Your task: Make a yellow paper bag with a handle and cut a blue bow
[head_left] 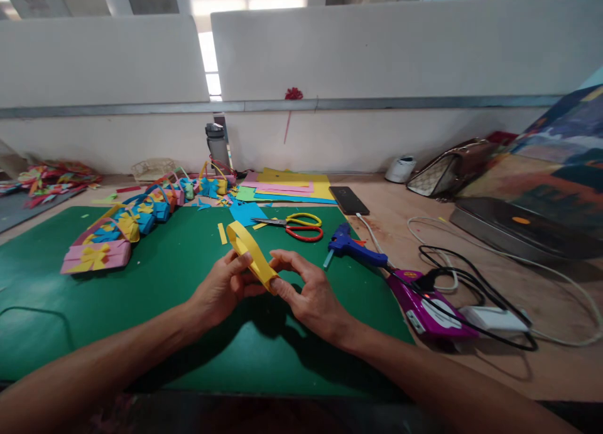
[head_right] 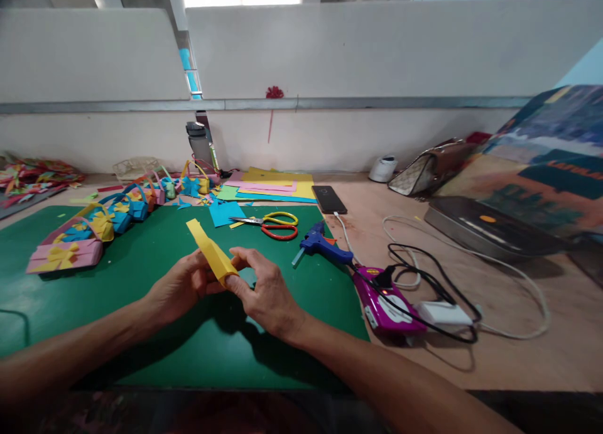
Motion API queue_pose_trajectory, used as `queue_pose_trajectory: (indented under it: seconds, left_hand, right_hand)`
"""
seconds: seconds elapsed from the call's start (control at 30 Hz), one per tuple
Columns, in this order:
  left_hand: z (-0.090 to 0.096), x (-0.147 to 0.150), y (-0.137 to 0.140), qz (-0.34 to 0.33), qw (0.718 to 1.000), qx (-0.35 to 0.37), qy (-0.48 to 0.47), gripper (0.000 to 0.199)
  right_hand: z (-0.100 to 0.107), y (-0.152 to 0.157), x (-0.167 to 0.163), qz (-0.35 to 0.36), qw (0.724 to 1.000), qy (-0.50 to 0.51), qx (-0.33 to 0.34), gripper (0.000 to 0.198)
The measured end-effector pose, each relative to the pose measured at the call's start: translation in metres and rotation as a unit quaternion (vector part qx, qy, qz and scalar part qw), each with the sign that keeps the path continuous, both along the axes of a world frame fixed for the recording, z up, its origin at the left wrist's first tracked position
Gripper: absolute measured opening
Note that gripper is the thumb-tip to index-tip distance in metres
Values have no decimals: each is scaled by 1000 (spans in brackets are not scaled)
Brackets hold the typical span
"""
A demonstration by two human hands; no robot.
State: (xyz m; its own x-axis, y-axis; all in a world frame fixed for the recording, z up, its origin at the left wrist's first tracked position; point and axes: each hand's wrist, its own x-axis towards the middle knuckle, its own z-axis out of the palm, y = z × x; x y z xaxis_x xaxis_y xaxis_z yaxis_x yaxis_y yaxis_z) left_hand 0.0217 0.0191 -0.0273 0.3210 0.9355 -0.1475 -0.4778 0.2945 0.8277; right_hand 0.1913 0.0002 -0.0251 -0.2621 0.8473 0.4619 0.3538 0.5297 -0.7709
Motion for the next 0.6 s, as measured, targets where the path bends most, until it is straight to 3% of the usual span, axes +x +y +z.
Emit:
queue_pose_trajectory:
  seconds: [0.43, 0.6]
  left_hand:
    - [-1, 2, -2, -5, 1000, 4, -3, 28]
    - [2, -1, 2, 16, 999, -39, -14, 13]
  right_hand:
    - [0, -1, -1, -1, 1000, -7, 5, 28]
    - [2, -1, 2, -1, 1000, 1, 18, 26]
